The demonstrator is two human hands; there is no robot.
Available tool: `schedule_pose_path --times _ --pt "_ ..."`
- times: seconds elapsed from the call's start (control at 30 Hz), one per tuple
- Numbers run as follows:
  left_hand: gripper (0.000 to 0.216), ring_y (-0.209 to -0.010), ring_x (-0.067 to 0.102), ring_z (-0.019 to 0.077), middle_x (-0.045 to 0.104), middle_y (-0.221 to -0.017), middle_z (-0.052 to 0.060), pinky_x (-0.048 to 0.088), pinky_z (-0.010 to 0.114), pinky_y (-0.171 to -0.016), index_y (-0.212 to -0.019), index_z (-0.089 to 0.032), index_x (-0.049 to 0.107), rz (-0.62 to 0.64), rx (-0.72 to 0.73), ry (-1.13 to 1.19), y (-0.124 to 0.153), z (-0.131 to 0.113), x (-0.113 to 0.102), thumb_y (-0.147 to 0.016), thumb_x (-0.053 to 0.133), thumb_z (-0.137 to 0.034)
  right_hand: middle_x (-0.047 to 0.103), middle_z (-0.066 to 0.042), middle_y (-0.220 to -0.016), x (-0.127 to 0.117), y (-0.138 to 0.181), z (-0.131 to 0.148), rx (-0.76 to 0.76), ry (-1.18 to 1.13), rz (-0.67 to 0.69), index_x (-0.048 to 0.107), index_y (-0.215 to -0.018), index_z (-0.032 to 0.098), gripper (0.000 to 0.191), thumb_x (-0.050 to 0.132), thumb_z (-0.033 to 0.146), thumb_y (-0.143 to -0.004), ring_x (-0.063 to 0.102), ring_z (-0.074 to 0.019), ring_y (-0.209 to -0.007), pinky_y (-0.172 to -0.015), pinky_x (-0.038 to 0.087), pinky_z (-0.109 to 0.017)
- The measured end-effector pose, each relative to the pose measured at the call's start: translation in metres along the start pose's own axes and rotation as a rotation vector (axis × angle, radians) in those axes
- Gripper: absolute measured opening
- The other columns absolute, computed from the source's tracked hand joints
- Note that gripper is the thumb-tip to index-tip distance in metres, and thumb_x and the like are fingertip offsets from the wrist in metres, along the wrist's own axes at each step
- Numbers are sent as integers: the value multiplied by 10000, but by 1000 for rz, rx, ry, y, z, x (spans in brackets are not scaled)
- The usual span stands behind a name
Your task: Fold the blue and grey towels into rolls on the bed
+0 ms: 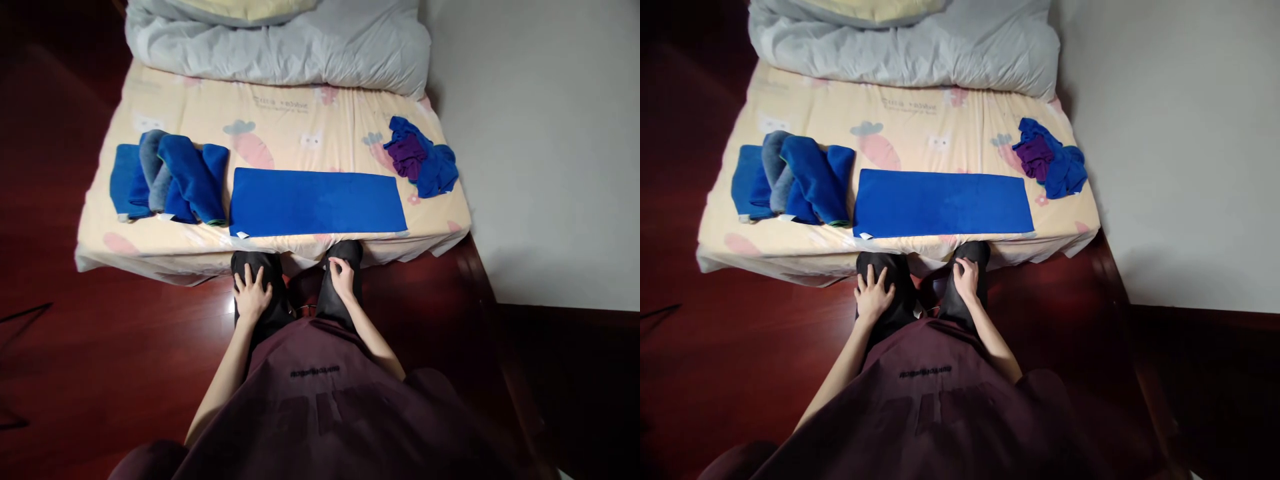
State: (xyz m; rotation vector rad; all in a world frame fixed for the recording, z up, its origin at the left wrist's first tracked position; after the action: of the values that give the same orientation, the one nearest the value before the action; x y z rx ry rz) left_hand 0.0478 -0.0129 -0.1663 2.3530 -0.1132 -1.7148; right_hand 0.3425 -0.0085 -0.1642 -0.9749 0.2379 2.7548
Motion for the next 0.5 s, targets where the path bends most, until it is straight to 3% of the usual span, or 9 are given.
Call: schedule_pose_path --times 0.1,0.23,0.5 --pt "694 -1607 146 506 131 -1788 159 314 735 -1205 -1646 -191 431 5 -7 -19 0 3 2 -1001 487 -440 784 -153 -1225 26 -6 -1 52 -446 -30 725 -1238 150 435 493 465 -1048 772 -259 -1062 -1032 587 -441" --pt "671 -1608 170 493 126 -1796 118 342 694 -1214 -1655 -215 417 24 -25 -70 -1 6 3 -1026 449 -445 806 -139 -1064 63 -23 -5 202 -875 -69 708 -1251 139 559 709 574 -899 785 -211 -776 -809 656 -371" --pt "667 -1617 182 465 147 -1795 103 375 641 -1213 -1662 -252 408 25 -35 -121 -4 12 6 -1024 470 -437 779 -112 -1116 82 -69 -1 202 -1031 -82 644 -1377 156 625 763 470 -849 761 -180 -716 -719 650 -324"
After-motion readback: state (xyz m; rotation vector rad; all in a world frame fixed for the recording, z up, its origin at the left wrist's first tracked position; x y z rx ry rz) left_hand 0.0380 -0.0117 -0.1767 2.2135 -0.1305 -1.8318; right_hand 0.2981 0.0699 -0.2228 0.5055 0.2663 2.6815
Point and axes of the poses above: each hand's wrist, its own y-axis away from the middle knuckle, its own x-axis out of the palm, z = x × y, the point moved 3 cm from there along -y, towards the middle knuckle
